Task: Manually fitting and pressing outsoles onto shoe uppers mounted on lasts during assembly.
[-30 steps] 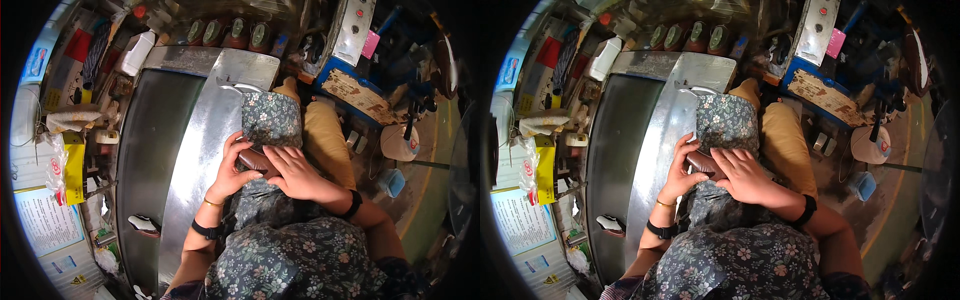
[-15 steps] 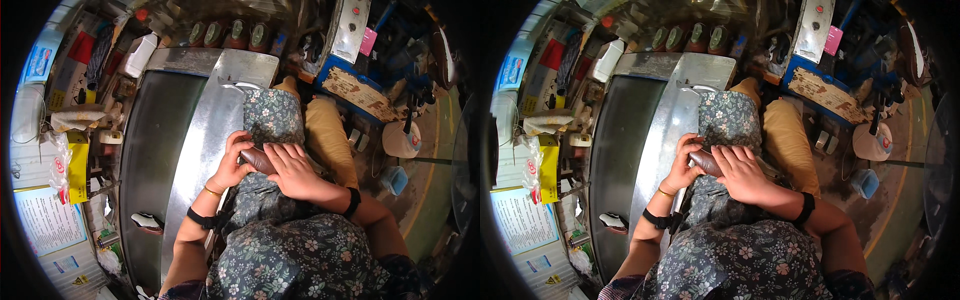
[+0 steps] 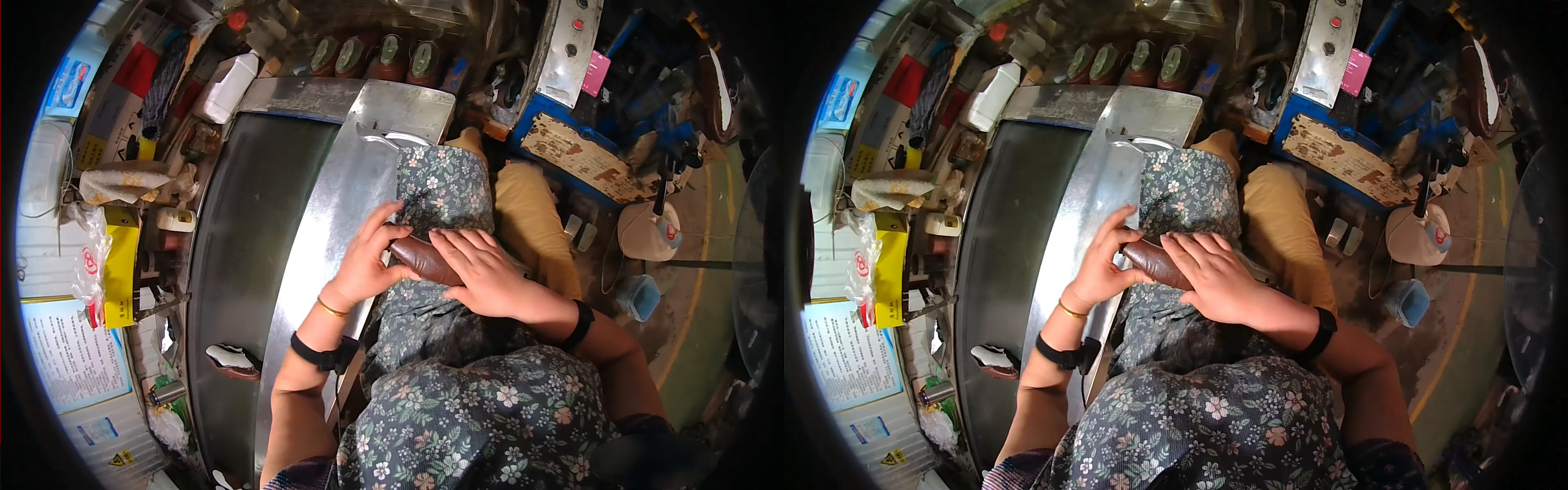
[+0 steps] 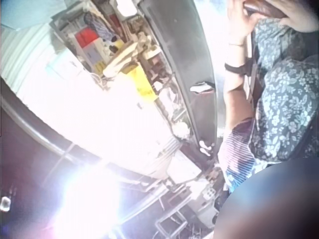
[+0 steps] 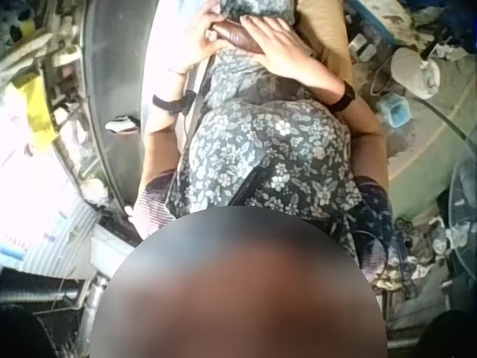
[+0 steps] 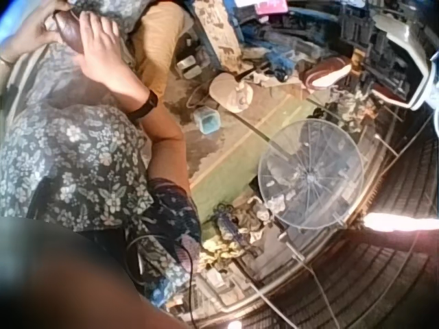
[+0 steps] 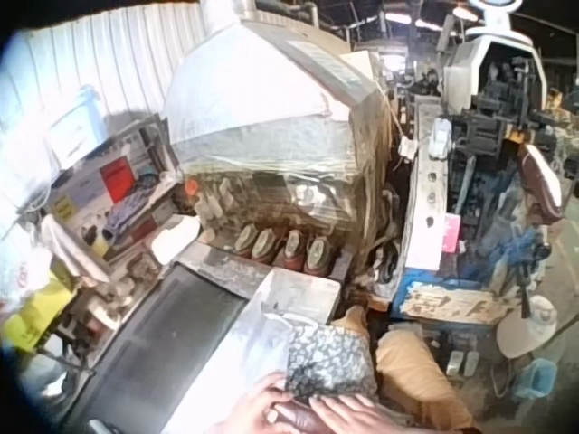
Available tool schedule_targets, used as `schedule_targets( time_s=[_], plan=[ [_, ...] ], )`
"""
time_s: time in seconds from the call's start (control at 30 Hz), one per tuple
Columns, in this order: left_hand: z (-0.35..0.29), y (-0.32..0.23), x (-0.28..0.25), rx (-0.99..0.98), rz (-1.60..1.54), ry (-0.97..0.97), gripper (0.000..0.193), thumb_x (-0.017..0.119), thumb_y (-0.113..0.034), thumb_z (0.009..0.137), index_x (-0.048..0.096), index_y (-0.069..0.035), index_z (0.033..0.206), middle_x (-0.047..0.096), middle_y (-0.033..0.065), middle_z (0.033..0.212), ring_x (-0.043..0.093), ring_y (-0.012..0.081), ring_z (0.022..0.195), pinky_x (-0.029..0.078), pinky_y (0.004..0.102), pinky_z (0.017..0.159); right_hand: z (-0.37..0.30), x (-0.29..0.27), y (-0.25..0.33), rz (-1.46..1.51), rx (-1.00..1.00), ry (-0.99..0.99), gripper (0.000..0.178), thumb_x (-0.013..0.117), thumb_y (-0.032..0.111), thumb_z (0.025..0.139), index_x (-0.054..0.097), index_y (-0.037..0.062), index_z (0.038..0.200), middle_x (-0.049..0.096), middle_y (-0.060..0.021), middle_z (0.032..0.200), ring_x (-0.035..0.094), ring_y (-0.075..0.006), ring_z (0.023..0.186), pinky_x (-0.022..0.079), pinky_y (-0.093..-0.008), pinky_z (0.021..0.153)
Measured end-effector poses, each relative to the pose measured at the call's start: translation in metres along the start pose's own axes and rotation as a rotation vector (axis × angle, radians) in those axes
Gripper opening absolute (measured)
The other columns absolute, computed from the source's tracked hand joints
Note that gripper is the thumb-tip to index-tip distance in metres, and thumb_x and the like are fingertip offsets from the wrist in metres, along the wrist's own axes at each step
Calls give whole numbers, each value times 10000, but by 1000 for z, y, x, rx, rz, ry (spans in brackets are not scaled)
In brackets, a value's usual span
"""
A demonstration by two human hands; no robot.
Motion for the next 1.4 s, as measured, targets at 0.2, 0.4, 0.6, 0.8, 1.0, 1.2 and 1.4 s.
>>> schedule_targets(
  time_s=[0.2, 0.4, 0.6, 0.8, 1.0, 1.2, 1.4],
  plan=[
    [45, -33, 19, 125, 383, 462, 638, 874, -367, 533, 621, -30, 1012, 659, 115, 936, 613, 322, 921, 502, 407, 802, 0, -1, -2, -50, 36, 73, 938, 774, 277, 738, 276, -22, 1474, 370, -211, 1475, 390, -376, 1325, 278, -467, 1120],
    [-1, 52, 8, -422, 320, 697, 837, 685, -768, 627, 660, 9, 938, 661, 201, 791, 654, 368, 754, 513, 415, 680, -24, -78, -69, 116, 183, 196, 828, 700, 372, 875, 265, 46, 1500, 225, -190, 1563, 283, -358, 1424, 297, -419, 1140],
    [-51, 39, -107, -735, 480, -109, 573, 874, -347, 606, 675, 58, 959, 693, 212, 870, 691, 300, 840, 527, 396, 763, -85, -382, -150, -694, 451, -500, 442, 768, 236, 740, 595, 15, 1082, 615, -168, 1109, 602, -361, 1015, 494, -426, 875],
    [-25, -34, -25, -286, 472, -50, 736, 661, -250, 856, 334, 17, 1458, 377, 264, 1458, 377, 400, 1347, 306, 447, 1131, -181, -492, -283, -601, 1164, -855, 925, 825, 374, 639, 420, 93, 1422, 471, -212, 1319, 516, -422, 1153, 447, -454, 975],
    [-66, 11, -7, -203, 518, -349, 545, 809, -151, 677, 610, 68, 1135, 646, 256, 1128, 617, 373, 1097, 469, 415, 961, -145, -434, -209, -860, 457, -1111, 810, 795, 155, 605, 475, 59, 1343, 465, -243, 1317, 501, -450, 1157, 443, -462, 982],
    [58, -27, 34, -310, -540, -219, 421, 621, -186, 952, 542, 21, 1310, 569, 167, 1341, 510, 239, 1279, 378, 351, 1077, -108, -255, -108, 39, 200, -1101, 977, 840, 225, 622, 351, -13, 1434, 350, -250, 1478, 352, -362, 1378, 286, -447, 1129],
    [67, 7, 18, -607, -1147, -486, 634, 324, -565, 1007, 467, -82, 1391, 583, 112, 1290, 589, 248, 1121, 488, 361, 936, -18, -109, -15, 530, 9, -311, 1060, 730, 543, 795, 190, -45, 1492, 298, -235, 1517, 406, -349, 1347, 325, -454, 1107]
  ],
)
Point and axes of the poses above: each hand's wrist, its own z-axis towards the middle knuckle, its own x-axis out of the palm, y = z × x, the point moved 9 cm from there along z, towards the middle knuckle
